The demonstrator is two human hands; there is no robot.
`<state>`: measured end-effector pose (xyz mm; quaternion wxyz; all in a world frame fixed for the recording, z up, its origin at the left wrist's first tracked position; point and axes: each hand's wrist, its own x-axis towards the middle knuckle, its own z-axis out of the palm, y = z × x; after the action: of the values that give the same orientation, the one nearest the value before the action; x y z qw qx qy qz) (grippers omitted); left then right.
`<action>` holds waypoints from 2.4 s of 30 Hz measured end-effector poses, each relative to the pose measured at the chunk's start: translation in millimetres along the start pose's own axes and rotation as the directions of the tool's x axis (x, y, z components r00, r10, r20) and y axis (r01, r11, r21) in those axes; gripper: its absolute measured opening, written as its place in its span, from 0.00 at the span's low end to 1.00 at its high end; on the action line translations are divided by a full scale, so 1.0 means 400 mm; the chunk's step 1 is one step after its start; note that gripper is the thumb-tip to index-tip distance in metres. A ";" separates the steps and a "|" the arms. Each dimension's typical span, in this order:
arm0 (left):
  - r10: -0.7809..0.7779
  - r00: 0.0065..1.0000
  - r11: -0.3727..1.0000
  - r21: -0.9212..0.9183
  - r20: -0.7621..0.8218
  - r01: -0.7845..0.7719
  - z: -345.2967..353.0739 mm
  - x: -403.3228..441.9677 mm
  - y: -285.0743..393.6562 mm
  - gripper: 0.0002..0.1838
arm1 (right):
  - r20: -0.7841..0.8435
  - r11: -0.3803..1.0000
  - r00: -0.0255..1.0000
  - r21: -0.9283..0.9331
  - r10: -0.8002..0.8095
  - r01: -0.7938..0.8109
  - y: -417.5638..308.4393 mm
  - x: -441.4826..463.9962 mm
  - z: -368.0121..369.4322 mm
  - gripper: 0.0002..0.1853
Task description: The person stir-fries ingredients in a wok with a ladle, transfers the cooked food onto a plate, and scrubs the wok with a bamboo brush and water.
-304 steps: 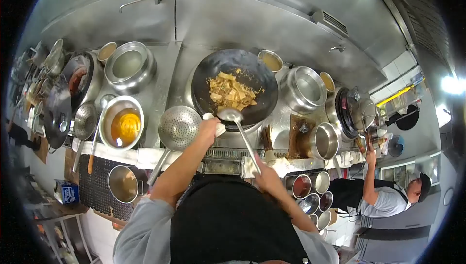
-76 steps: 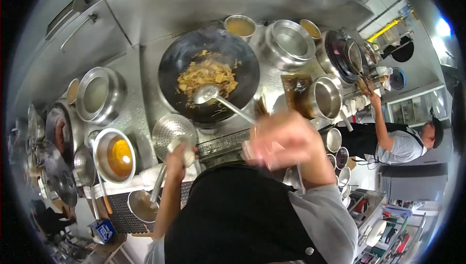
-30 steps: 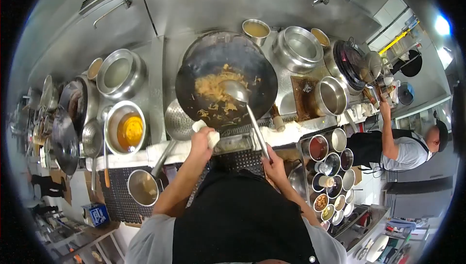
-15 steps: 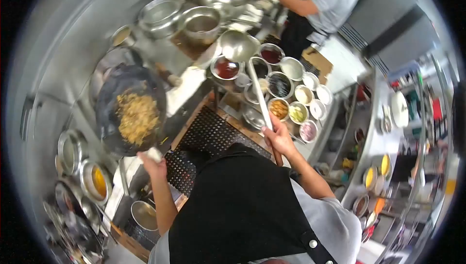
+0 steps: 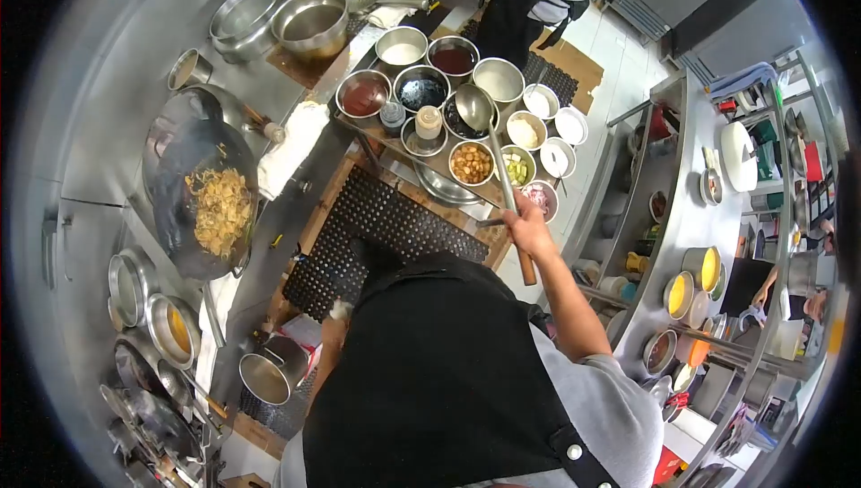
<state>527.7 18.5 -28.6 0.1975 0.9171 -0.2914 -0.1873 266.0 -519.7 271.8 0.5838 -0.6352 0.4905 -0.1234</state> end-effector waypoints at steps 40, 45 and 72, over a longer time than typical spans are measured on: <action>-0.694 0.705 0.671 -0.220 0.147 0.708 -0.302 -0.038 -0.327 0.27 | 0.761 0.847 0.646 -0.380 0.059 0.371 -0.616 -0.084 0.781 0.37; -0.582 0.749 0.804 0.084 0.316 0.589 -0.191 -0.211 -0.463 0.30 | 0.702 0.579 0.569 -0.269 -0.429 0.769 -0.479 0.016 1.024 0.37; -0.913 0.296 0.127 -0.493 0.282 0.861 0.071 -0.657 0.260 0.28 | 0.842 0.618 0.370 -0.057 -0.392 0.784 -0.535 0.161 1.039 0.39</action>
<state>266.9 93.1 56.1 0.3196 0.8098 0.3881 -0.3025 703.1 -345.8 309.9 0.4775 -0.8737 -0.0630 0.0679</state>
